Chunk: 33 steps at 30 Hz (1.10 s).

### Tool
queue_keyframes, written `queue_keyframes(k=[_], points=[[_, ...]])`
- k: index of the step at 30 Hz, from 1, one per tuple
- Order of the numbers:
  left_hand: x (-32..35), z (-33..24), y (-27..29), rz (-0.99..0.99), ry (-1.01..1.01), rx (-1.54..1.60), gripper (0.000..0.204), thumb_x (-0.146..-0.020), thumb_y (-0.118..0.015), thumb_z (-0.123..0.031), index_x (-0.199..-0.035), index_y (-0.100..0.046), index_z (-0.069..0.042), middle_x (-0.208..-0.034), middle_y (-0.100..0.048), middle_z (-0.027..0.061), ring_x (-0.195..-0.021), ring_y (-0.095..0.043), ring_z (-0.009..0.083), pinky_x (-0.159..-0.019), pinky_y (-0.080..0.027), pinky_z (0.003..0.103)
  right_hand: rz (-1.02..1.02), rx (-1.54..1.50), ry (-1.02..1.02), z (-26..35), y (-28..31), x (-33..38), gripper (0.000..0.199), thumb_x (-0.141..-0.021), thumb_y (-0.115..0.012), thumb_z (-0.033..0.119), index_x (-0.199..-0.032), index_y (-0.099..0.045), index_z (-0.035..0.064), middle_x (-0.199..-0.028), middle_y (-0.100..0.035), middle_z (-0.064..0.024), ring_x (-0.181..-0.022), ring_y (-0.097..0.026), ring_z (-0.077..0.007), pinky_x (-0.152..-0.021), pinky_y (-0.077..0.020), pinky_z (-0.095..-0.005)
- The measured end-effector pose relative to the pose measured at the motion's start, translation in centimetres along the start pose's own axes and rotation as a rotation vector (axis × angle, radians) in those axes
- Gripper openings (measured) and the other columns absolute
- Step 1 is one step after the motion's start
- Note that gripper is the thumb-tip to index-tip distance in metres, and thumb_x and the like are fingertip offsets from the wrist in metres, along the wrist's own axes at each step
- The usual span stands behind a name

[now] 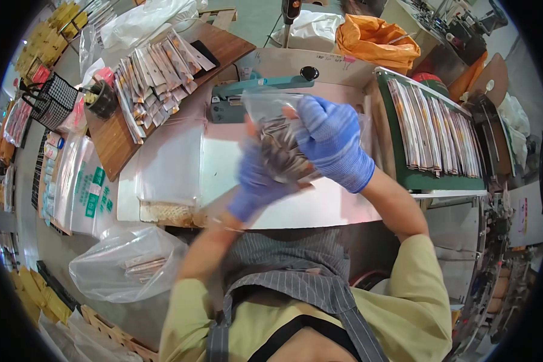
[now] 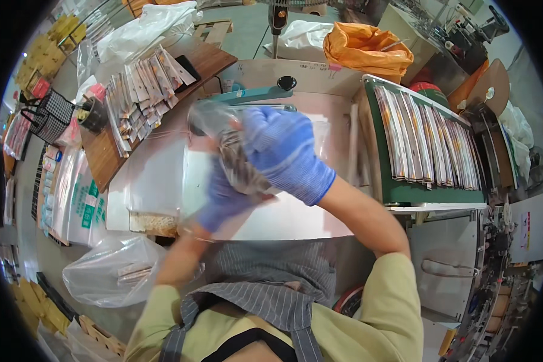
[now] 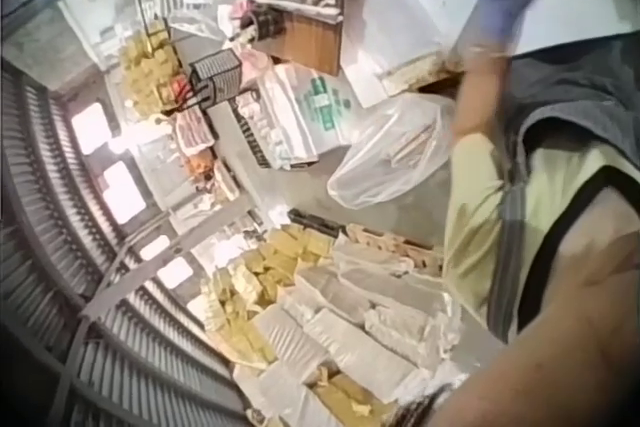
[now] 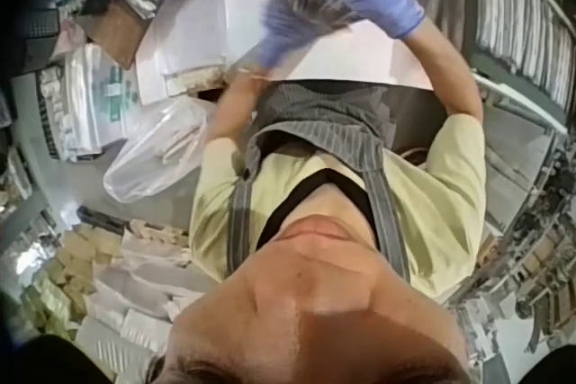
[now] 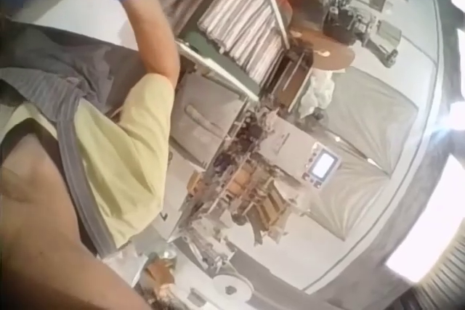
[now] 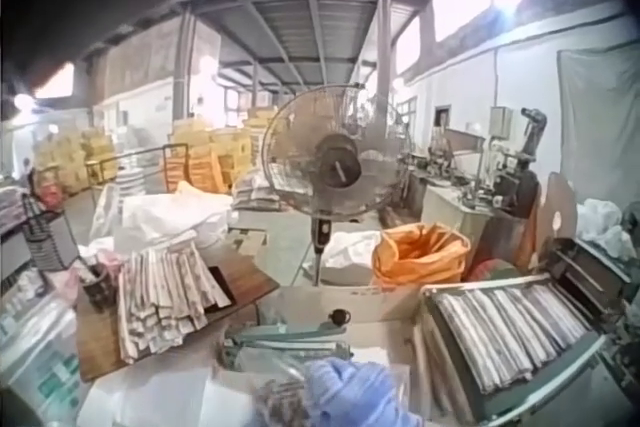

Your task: Packaging long, thin packets into plastic bags and preparing them for sealing on a production floor.

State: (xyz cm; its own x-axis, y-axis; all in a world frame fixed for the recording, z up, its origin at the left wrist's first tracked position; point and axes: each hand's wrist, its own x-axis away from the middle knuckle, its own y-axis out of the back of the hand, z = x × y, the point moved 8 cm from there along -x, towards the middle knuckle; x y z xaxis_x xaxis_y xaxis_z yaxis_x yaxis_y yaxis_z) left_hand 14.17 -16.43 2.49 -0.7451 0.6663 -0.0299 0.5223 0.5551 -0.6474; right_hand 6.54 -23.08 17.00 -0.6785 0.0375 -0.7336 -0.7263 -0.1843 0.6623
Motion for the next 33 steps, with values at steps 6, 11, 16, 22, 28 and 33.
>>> queue_keyframes(k=[6, 11, 16, 22, 28, 33], points=[[-0.9, 1.8, -0.5, -0.070, -0.277, -0.976, 0.065, -0.061, -0.074, -0.028, -0.112, -0.043, -0.002, -0.084, -0.063, 0.0112, -0.074, -0.062, 0.0196, -0.064, -0.050, 0.033, -0.107, 0.098, -0.150, -10.4, -3.2, -6.7, 0.015, -0.080, -0.053, 0.018, -0.073, -0.052, 0.0047, -0.064, -0.054, -0.0195, -0.056, -0.053, -0.0357, -0.048, -0.0413, -0.0411], [-3.9, 11.7, 5.6, 0.066, 0.074, -0.802, 0.063, -0.060, -0.076, -0.021, -0.111, -0.045, -0.001, -0.087, -0.062, 0.0108, -0.076, -0.060, 0.0179, -0.065, -0.049, 0.032, -0.235, -0.348, -0.772, -27.6, -13.3, 6.9, 0.025, -0.084, -0.053, 0.026, -0.092, -0.055, 0.0031, -0.073, -0.054, -0.0086, -0.064, -0.051, -0.0174, -0.060, -0.0422, -0.0299], [-10.4, 13.9, 7.9, -0.025, 0.093, -0.621, 0.053, -0.062, -0.074, -0.014, -0.108, -0.051, -0.001, -0.091, -0.060, 0.0071, -0.077, -0.057, 0.0162, -0.067, -0.047, 0.029, -0.077, -0.610, -0.469, -12.3, -11.8, -7.7, 0.023, -0.084, -0.052, 0.022, -0.095, -0.053, 0.0007, -0.077, -0.053, -0.0037, -0.069, -0.047, -0.0093, -0.063, -0.0409, -0.0229], [-10.5, 7.9, 11.3, -0.073, 0.300, -0.165, 0.041, -0.063, -0.073, -0.007, -0.099, -0.056, 0.002, -0.080, -0.060, 0.0046, -0.072, -0.055, 0.0129, -0.066, -0.046, 0.026, -0.123, -0.558, -0.574, -17.1, -13.1, -3.2, 0.015, -0.080, -0.056, 0.015, -0.085, -0.057, 0.0011, -0.069, -0.053, -0.0020, -0.063, -0.049, -0.0090, -0.058, -0.0412, -0.0225], [-6.8, 9.4, 16.4, -0.043, 0.356, -0.514, 0.047, -0.066, -0.075, -0.017, -0.102, -0.054, 0.004, -0.088, -0.059, 0.0086, -0.079, -0.055, 0.0153, -0.074, -0.044, 0.028, -0.331, -0.991, -0.936, -24.0, -19.8, 8.8, 0.008, -0.078, -0.061, 0.009, -0.083, -0.063, 0.0038, -0.069, -0.057, 0.0028, -0.062, -0.049, -0.0050, -0.057, -0.0403, -0.0194], [2.3, 10.1, 21.8, -0.253, 0.250, -0.623, 0.065, -0.075, -0.068, -0.022, -0.122, -0.033, 0.007, -0.115, -0.051, 0.0142, -0.106, -0.050, 0.0179, -0.091, -0.039, 0.027, -0.383, -1.042, -0.916, -23.4, -20.8, 9.1, 0.008, -0.080, -0.061, 0.010, -0.085, -0.064, 0.0048, -0.071, -0.060, 0.0006, -0.062, -0.051, -0.0050, -0.058, -0.0414, -0.0191]])
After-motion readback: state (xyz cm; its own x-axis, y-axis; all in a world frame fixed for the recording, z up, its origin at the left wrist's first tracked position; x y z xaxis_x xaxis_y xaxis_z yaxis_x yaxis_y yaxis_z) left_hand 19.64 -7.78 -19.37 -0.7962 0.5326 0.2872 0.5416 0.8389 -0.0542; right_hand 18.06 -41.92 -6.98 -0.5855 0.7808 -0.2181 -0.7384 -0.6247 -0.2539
